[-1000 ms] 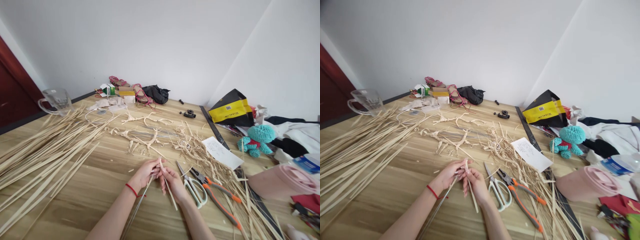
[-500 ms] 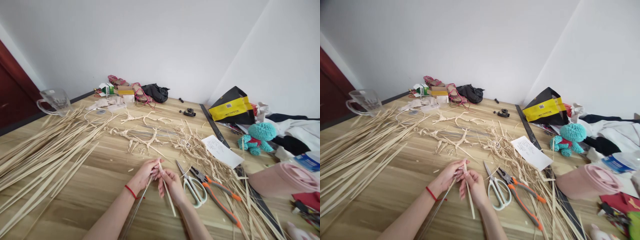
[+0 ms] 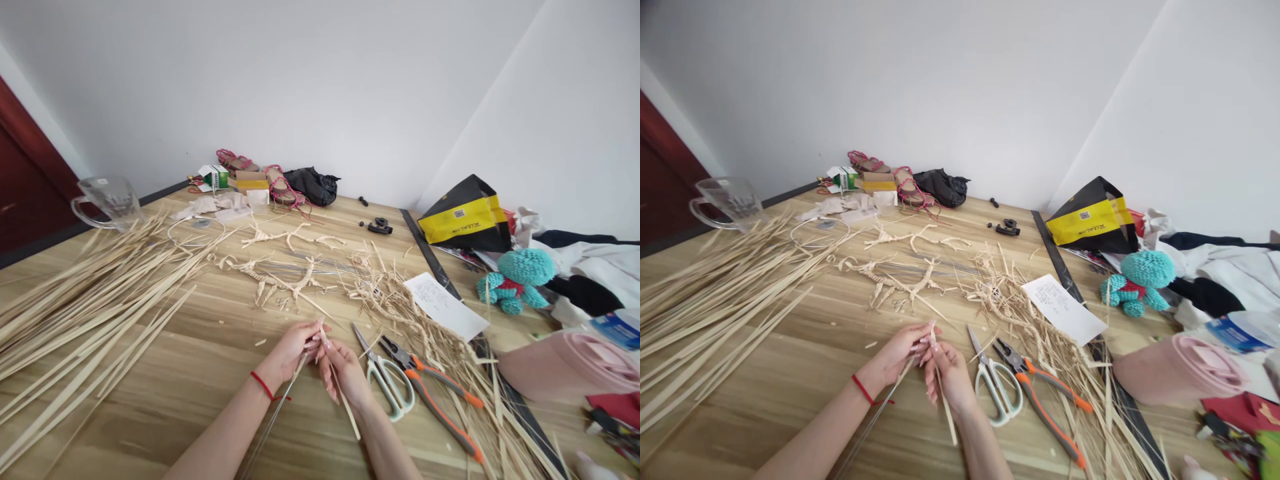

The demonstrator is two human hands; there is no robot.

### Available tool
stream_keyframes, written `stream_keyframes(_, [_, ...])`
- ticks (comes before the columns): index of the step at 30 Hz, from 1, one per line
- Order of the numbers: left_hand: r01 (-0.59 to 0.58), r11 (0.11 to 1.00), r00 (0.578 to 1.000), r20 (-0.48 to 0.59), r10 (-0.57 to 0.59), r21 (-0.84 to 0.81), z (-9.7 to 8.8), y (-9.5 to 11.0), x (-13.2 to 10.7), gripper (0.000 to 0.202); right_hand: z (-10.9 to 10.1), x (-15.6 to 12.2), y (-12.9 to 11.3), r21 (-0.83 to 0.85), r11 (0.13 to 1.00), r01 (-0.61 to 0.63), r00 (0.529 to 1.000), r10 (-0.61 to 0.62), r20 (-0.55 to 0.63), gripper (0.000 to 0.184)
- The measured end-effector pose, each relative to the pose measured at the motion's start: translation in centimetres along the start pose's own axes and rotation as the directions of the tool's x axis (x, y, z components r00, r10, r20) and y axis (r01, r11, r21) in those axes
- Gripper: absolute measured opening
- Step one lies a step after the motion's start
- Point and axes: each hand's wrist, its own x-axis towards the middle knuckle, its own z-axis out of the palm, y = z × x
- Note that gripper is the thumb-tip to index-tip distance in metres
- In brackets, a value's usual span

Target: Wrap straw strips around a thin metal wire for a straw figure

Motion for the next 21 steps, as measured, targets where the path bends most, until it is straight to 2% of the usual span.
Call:
stream_keyframes(3, [0.009,1.0,0.999,-0.041,-0.009,0.008,0.19,-0.24,0.1,0.021,-0.09,0.0,0.4,0.015,0.999,0.05,0.999,-0.05,0.006,0.036])
stream_keyframes(11, [0.035,0.999,0.999,-0.039,-0.035,0.001,0.25,-0.33,-0.19,0.021,0.14,-0.57,0.48,0.143,0.989,0.027,0.999,-0.031,0.023,0.03])
stream_keyframes(21, [0.007,1.0,1.0,-0.026,-0.006,0.014,-0.2,-0.49,0.05,0.023,0.15,-0.71,0.79,0.046,0.998,0.051,0.998,-0.05,-0.026,0.033])
